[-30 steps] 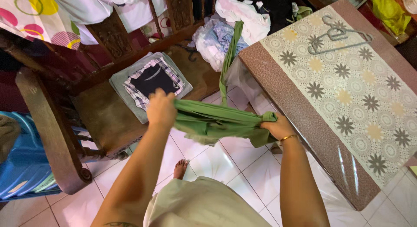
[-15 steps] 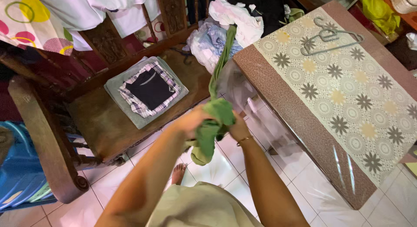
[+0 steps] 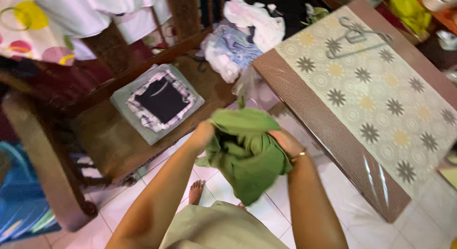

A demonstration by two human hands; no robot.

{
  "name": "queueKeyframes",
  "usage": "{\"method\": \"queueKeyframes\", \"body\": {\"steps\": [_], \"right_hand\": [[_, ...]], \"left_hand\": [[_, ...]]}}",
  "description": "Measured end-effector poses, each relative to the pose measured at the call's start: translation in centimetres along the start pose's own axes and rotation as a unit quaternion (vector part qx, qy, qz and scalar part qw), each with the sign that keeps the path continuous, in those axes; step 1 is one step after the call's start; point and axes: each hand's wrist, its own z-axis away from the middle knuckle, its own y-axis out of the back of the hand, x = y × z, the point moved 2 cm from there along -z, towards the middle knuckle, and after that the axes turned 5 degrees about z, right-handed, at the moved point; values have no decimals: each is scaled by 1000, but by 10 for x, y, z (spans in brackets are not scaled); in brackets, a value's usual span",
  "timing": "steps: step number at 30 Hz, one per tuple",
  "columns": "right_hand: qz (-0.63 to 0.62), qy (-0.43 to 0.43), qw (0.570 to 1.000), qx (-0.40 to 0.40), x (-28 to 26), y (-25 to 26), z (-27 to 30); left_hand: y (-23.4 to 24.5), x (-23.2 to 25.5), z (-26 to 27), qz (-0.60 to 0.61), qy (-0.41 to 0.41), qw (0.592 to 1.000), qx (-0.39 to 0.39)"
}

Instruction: The person moves a dark shirt onto a pile, then picks up a green t-shirt, spreads it across a table, and folds it.

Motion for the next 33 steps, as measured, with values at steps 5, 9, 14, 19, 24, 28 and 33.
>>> {"method": "queueKeyframes", "body": {"steps": [5,9,14,19,24,28,33], "right_hand": [[472,-57,870,128,-28,22,59],[509,-127,781,340,-4,41,77],[528,-104,700,470,30,43,90],[556,-204,667,452,59,29,87],[467,110,818,317,74,-2,48],[414,177,840,301,103,-20,-15],[5,86,937,339,109,25,-30]], "left_hand": [[-20,24,-19,267,103,957,-43],[-21,54,-12,-120,-71,968,-209],[11,66,-30,-613,-244,743,-114],[21,47,-57,-505,-93,837,-191],[-5,48,-45,-148,65,938,-307],[-21,63,-24,-4,129,931,-341],[28,110,-11,-258,-83,891,-365]]}}
